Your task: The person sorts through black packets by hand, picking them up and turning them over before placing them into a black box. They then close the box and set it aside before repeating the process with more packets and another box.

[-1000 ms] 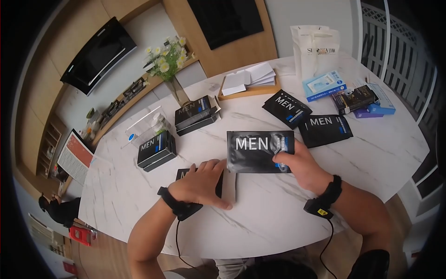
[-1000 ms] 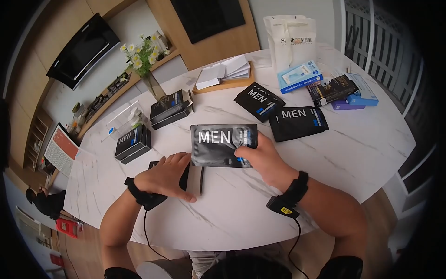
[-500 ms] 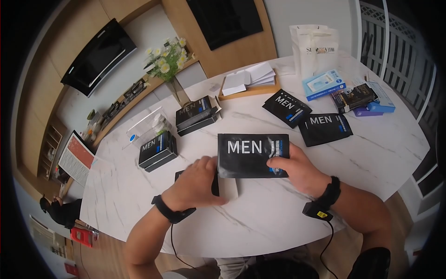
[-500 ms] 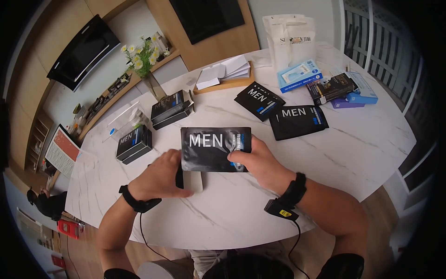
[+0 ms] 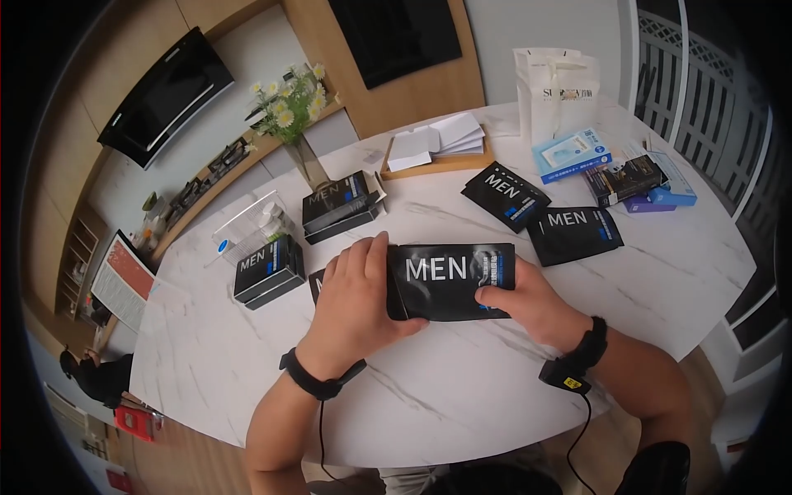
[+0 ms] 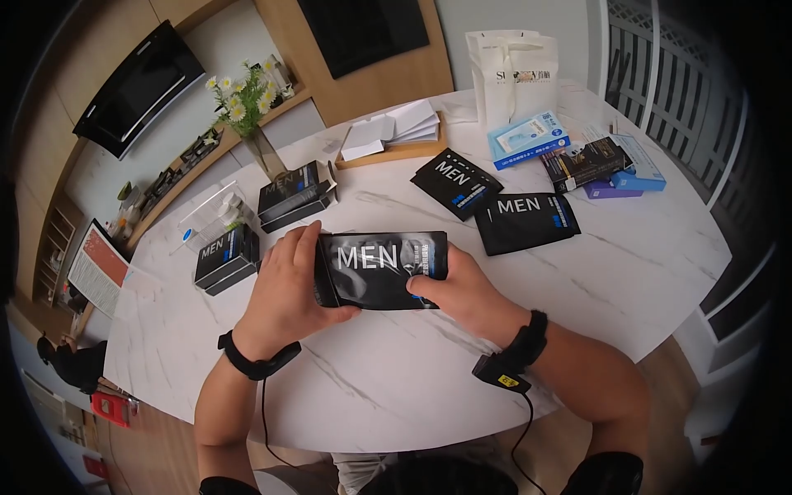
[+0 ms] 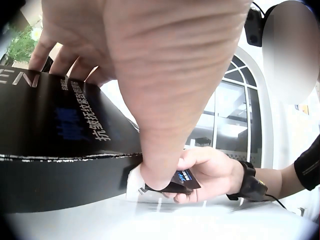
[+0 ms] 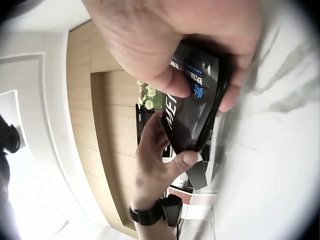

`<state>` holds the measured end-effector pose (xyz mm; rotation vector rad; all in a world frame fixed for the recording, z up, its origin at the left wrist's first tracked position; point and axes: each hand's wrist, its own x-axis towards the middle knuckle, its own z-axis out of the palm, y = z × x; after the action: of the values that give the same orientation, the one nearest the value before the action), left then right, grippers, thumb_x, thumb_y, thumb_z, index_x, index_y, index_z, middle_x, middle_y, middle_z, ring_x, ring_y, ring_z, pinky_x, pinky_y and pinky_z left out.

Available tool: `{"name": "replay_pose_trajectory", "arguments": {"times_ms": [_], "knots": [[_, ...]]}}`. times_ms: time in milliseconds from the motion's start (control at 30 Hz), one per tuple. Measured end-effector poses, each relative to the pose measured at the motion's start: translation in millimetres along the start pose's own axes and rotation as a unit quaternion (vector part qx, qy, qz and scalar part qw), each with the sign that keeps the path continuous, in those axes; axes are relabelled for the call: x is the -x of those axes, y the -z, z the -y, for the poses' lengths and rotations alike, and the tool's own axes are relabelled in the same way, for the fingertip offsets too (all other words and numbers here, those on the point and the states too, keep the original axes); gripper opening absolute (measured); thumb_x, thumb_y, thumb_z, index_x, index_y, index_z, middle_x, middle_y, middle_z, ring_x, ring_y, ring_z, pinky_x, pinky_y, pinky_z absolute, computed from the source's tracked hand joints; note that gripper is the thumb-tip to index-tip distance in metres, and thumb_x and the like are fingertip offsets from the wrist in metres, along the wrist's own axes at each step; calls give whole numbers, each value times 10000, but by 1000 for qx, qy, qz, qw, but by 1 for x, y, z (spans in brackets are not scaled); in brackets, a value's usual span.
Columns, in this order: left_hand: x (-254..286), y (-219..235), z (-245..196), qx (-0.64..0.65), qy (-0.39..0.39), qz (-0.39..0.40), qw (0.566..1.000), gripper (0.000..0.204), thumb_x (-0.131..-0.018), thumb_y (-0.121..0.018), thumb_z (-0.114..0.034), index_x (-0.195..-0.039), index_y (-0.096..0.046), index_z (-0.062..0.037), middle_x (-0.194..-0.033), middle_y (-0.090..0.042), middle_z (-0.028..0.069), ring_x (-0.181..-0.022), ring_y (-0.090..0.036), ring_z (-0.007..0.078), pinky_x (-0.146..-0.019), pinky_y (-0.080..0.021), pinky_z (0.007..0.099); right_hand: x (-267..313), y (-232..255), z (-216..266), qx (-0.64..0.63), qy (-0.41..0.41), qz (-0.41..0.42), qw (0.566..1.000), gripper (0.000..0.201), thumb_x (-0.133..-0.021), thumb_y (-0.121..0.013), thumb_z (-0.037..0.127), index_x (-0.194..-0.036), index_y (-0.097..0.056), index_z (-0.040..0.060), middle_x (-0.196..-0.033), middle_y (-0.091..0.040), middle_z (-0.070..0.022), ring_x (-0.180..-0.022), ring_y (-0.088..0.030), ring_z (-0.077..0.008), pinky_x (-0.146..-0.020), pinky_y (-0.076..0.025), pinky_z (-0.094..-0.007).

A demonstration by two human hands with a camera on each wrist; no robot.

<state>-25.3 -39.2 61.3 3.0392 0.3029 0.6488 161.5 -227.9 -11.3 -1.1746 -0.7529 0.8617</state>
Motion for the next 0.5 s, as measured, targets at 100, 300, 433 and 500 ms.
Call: {"name": "replay_pose_trajectory", "arguments": {"times_ms": [100,300,433,500], "knots": [[0,-8,-9,-9,-13,5,1000,1226,-531,-1018,-368,-1520,-432,59,-1392,-555,223,-1310,-544,413,-1128,-413,502,-3,7,-1,16,-7,21,1000,410,-914,-679,-22,-1315,-595,-46,-1155,-711,-73,-1018,-673,-134,-881,-561,-306],[3,-30,-33,7,-97,8,995,1246,-566,-975,-530,-1536,-430,29,-1471,-528,212,-1373,-511,381,-1155,-368,539,-5,6,-10,100,2,14,995,445,-896,-703,-13,-1320,-575,-57,-1163,-708,-98,-1027,-680,-151,-909,-568,-328],[9,-30,12,82,-34,-104,991,903,-867,-856,-343,-1555,-407,32,-1532,-506,236,-1415,-491,395,-1171,-387,509,-6,10,-15,172,44,-33,984,480,-897,-711,4,-1342,-542,-59,-1180,-702,-125,-1038,-686,-172,-921,-567,-339],[15,-35,32,203,126,-164,957,817,-904,-792,-179,-1563,-373,61,-1488,-521,284,-1398,-507,407,-1172,-391,494,-5,9,-12,166,68,-49,982,478,-909,-713,15,-1344,-525,-54,-1185,-703,-133,-1064,-689,-186,-930,-563,-341]]}}
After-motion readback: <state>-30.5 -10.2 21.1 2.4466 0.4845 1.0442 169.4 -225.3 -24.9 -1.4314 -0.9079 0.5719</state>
